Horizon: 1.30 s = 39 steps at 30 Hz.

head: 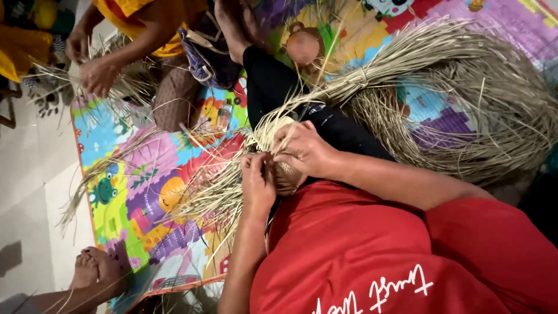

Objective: Weaving dried straw or grass strands into a basket or hat base while sitting on the floor.

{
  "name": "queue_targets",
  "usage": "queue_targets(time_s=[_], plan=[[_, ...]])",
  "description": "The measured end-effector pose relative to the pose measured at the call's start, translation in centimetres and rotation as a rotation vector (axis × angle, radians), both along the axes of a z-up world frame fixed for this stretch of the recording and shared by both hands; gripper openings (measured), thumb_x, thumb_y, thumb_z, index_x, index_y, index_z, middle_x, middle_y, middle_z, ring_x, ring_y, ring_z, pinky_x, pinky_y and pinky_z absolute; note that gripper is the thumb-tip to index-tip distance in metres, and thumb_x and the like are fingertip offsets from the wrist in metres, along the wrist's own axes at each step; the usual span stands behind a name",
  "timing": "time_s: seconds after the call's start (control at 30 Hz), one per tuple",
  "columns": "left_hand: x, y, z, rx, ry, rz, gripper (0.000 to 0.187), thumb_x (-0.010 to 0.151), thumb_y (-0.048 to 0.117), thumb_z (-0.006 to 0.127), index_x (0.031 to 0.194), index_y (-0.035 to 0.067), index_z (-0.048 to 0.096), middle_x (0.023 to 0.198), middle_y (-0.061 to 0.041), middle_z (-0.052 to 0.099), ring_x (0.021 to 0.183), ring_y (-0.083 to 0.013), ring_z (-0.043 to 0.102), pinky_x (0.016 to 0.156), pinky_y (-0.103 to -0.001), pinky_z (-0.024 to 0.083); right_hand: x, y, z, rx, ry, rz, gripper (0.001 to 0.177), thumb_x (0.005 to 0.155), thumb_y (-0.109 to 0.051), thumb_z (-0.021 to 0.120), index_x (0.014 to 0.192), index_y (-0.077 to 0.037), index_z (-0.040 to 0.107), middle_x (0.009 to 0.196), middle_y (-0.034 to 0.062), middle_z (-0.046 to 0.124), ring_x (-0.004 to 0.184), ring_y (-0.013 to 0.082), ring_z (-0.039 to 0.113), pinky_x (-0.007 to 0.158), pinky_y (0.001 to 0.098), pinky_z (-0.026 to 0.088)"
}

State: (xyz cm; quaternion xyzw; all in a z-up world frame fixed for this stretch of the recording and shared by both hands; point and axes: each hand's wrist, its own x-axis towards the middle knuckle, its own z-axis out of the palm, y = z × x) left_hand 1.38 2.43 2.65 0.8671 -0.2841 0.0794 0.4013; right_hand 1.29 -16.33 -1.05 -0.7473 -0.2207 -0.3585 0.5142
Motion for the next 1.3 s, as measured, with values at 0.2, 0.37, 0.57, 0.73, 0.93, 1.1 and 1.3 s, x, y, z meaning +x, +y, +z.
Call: queue_targets(time_s=[0.2,0.37,0.57,0.73,0.93,1.1,1.3], plan=[[-0.2,0.1,-0.3,-0.009,-0.004,-0.035,0.006,0.102,0.011,0.055,0.106,0.008,0.058,0.1,-0.013,0.045,0.104,-0.0425,0.059,0.094,-0.044,0.049,0.7,-1.2,-0.1,-0.174,-0.025,0.029,0.008,0.095,-0.028,0.072,0.09,-0.023,0.075,0.096,0.0007,0.068,0.097,0.0254,0.062,0.091,0.0417,0.033],[-0.1,0.2,-0.4,-0.069,0.108,-0.061,0.007,0.106,0.011,0.049,0.106,0.008,0.055,0.099,-0.013,0.046,0.1,-0.0431,0.059,0.092,-0.048,0.049,2.1,-1.4,0.7,-0.324,-0.051,-0.017,0.012,0.099,-0.028,0.063,0.088,-0.023,0.067,0.094,0.0015,0.061,0.097,0.0282,0.061,0.083,0.0458,0.037],[0.1,0.2,-1.2,-0.206,0.179,-0.014,0.008,0.106,0.01,0.053,0.104,0.007,0.061,0.098,-0.009,0.053,0.097,-0.0287,0.062,0.091,-0.042,0.049,4.7,-0.4,-2.5,-0.135,-0.012,0.138,0.02,0.104,-0.035,0.057,0.098,-0.024,0.073,0.092,0.0039,0.061,0.092,0.0326,0.065,0.083,0.0471,0.047],[0.4,0.4,-2.7,-0.309,0.254,0.015,0.005,0.103,0.007,0.059,0.101,0.006,0.064,0.094,-0.008,0.056,0.094,-0.021,0.061,0.09,-0.04,0.049,5.6,0.0,-3.4,-0.097,-0.041,0.093,0.014,0.1,-0.04,0.064,0.097,-0.034,0.077,0.092,-0.0029,0.065,0.086,0.0235,0.066,0.08,0.0373,0.048],[0.5,-0.4,-3.1,-0.42,0.31,0.067,0.003,0.099,0.005,0.066,0.102,0.006,0.068,0.096,-0.005,0.059,0.094,-0.0149,0.058,0.09,-0.035,0.048,4.6,-1.5,-1.5,0.059,0.014,0.269,0.018,0.099,-0.037,0.066,0.099,-0.027,0.08,0.093,0.0016,0.066,0.083,0.0276,0.065,0.08,0.0397,0.051],[0.3,-0.5,-1.7,-0.359,0.288,0.028,0.002,0.099,0.006,0.067,0.1,0.006,0.068,0.095,-0.007,0.06,0.092,-0.0169,0.058,0.089,-0.036,0.048,4.1,-2.2,-1.2,0.013,0.01,0.254,0.019,0.101,-0.032,0.062,0.1,-0.025,0.079,0.092,0.0052,0.065,0.079,0.0308,0.066,0.077,0.0426,0.052],[0.8,0.0,-2.3,-0.313,0.28,-0.004,0.004,0.1,0.009,0.065,0.097,0.008,0.066,0.095,-0.005,0.058,0.092,-0.0184,0.057,0.09,-0.037,0.047,5.4,-0.7,-1.6,-0.002,-0.009,0.259,0.01,0.096,-0.028,0.073,0.098,-0.026,0.082,0.091,0.0043,0.065,0.084,0.0298,0.066,0.08,0.0434,0.052]])
